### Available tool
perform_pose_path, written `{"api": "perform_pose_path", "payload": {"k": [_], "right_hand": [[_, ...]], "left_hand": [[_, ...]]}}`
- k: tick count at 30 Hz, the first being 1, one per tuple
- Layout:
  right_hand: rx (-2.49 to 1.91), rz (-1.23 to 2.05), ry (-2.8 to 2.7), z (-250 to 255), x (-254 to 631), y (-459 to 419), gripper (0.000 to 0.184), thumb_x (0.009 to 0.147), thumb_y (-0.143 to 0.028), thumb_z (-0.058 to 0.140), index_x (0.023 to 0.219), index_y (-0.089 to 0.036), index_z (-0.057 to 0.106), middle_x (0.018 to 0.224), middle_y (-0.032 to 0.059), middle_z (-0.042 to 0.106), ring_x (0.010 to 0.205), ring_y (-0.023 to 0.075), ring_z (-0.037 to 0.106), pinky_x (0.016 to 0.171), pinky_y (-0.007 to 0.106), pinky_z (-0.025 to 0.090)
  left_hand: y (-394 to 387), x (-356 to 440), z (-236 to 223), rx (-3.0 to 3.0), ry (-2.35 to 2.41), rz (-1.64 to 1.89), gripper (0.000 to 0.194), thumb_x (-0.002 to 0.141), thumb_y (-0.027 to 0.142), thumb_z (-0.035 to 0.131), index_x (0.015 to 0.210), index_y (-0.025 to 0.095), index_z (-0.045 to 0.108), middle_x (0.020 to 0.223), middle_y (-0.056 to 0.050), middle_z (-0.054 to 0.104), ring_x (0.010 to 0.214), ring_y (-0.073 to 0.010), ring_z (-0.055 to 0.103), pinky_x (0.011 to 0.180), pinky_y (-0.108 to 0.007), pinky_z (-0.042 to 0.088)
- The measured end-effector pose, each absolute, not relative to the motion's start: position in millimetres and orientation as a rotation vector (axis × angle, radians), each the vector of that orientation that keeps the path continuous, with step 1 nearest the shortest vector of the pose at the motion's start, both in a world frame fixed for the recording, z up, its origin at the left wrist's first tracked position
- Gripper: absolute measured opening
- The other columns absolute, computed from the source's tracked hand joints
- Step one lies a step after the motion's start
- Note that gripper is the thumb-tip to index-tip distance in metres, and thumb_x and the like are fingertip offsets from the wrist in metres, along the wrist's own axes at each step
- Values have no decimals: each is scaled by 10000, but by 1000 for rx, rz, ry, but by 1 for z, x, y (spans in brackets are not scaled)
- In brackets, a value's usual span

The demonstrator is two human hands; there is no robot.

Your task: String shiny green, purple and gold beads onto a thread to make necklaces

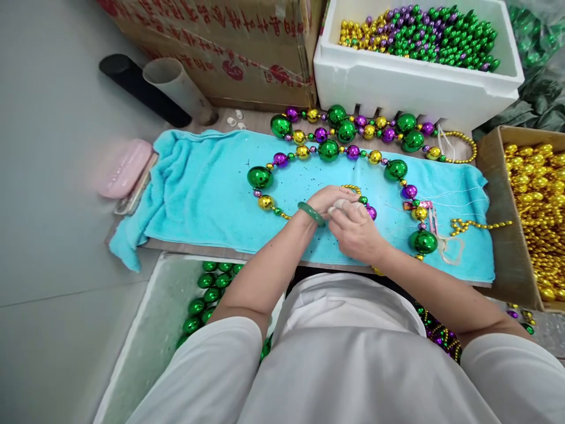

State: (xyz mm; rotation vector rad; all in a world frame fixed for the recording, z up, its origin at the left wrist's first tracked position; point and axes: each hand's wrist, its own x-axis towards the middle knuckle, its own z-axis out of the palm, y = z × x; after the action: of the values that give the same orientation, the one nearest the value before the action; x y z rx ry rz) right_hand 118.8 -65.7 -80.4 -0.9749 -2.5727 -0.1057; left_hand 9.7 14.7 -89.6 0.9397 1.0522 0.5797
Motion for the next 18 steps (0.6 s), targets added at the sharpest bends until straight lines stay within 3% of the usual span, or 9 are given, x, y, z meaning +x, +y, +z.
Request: {"api": "perform_pose_path", "payload": {"k": [5, 11, 15, 18], "right_hand": [[-938, -278, -2699, -102, 122, -74, 310, 924, -107, 364, 1051, -95, 647, 1064, 146, 618, 1124, 268, 449, 834, 411, 358], [-802, -298, -2820, -103, 119, -79, 288, 891, -67, 396, 910, -82, 683, 1016, 155, 615, 1034, 265, 468, 764, 400, 378], [-734, -41, -2818, -87, 129, -75, 243, 885, -122, 445, 786, -133, 666, 961, 134, 623, 928, 248, 492, 712, 389, 397], [-1048, 344, -2418, -72, 150, -49, 229, 894, -205, 449, 808, -166, 658, 910, 109, 627, 827, 216, 509, 722, 380, 419]], "left_hand": [[9, 3, -78, 909, 964, 432, 133, 616, 209, 711, 615, 106, 626, 577, 1, 582, 516, -67, 472, 505, -206, 344], [6, -1, -85, 1381, 1055, 490, 137, 642, 224, 642, 558, 129, 593, 512, 49, 480, 525, -64, 394, 509, -212, 289], [5, -8, -98, 1557, 1084, 602, 163, 699, 254, 578, 593, 133, 604, 526, 46, 472, 553, -80, 406, 537, -218, 303], [3, -14, -103, 1532, 1038, 676, 171, 715, 284, 581, 642, 135, 622, 573, 40, 512, 585, -89, 444, 575, -220, 341]]}}
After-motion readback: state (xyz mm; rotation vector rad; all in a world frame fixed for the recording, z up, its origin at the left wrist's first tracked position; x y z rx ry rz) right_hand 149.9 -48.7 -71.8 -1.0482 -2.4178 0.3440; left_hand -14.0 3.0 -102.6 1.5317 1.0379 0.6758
